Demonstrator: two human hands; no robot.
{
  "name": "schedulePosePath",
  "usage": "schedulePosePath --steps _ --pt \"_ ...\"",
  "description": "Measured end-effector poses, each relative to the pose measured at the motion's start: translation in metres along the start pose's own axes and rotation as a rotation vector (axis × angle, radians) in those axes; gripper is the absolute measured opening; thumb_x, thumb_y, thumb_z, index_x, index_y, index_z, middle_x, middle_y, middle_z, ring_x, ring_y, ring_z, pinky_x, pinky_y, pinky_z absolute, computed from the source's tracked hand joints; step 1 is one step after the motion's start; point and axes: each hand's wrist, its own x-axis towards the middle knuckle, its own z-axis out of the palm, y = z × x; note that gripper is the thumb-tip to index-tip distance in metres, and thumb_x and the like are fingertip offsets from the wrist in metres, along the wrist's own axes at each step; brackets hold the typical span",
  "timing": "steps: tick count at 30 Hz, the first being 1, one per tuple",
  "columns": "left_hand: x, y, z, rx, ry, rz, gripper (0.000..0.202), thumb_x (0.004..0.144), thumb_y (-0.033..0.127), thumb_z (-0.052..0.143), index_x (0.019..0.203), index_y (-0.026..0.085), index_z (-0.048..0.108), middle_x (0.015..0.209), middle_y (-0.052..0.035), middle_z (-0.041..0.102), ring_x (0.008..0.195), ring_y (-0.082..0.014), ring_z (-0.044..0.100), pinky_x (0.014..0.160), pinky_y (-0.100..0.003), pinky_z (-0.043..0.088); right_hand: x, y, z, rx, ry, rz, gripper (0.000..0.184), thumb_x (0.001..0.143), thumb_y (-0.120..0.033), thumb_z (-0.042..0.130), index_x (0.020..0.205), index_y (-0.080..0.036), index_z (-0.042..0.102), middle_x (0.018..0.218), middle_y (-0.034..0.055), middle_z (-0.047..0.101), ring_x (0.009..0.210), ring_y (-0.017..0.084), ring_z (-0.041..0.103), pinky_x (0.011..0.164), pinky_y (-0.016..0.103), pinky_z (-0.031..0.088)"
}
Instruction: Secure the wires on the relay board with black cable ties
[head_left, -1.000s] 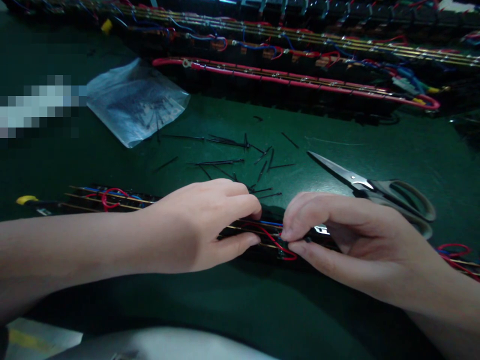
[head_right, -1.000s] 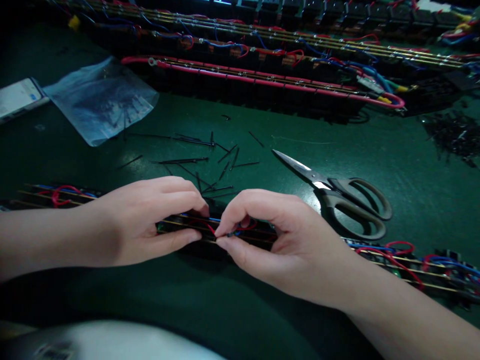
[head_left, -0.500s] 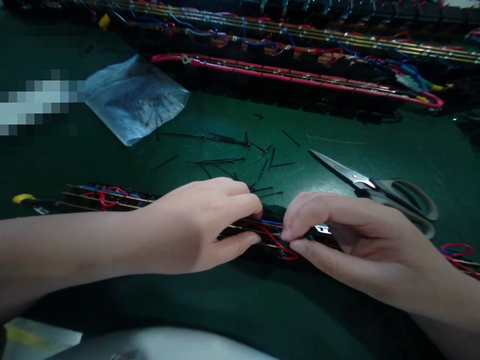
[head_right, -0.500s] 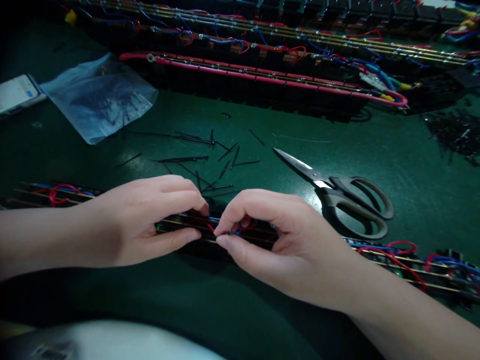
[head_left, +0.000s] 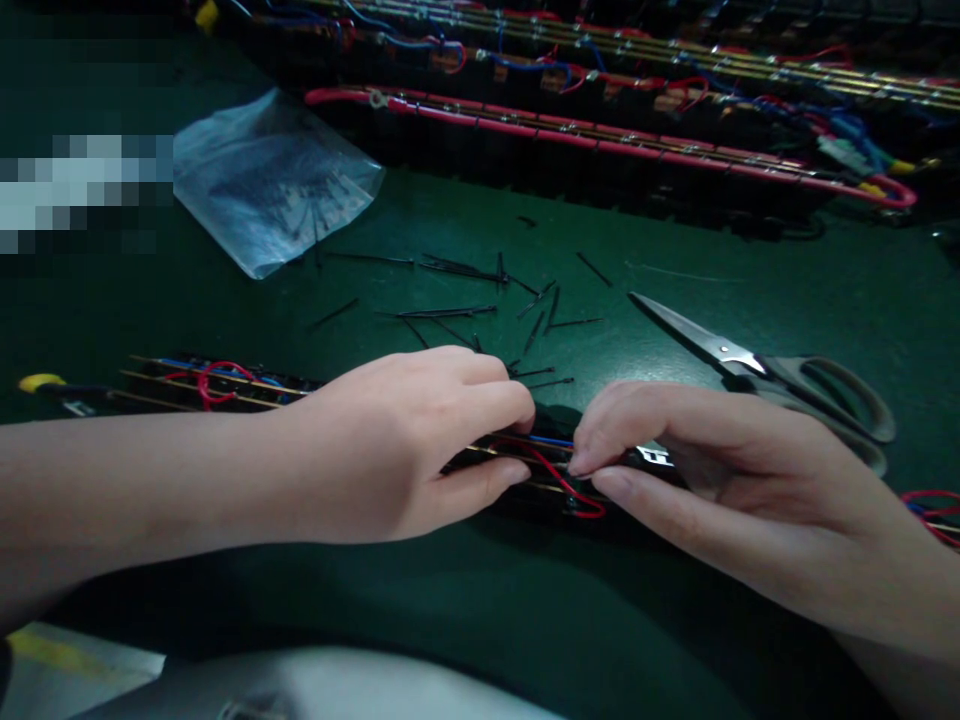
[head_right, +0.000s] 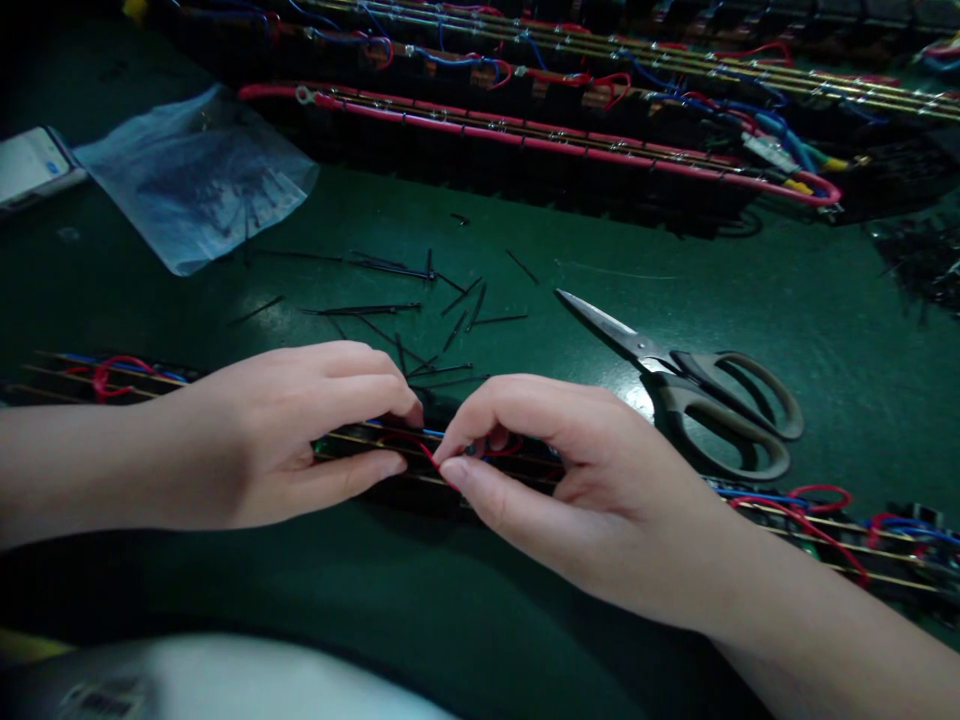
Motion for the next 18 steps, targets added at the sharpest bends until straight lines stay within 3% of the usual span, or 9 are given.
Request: schedulePosePath --steps 18 --pt "-0.0011 -0.0005 0.0005 0.000 0.004 0.017 0.015 0.099 0.027 0.053 0.104 0.017 0.062 0.096 -0.0006 0.062 0.090 -0.0144 0.055 0.077 -0.027 0.042 0.0018 -0.0022 -0.0019 -0.033 -0.010 0.009 0.011 0.092 -0.030 0.063 0.086 -0.024 0.070 0.080 -0.0028 0.073 0.070 0.009 0.069 0.058 0.017 0.054"
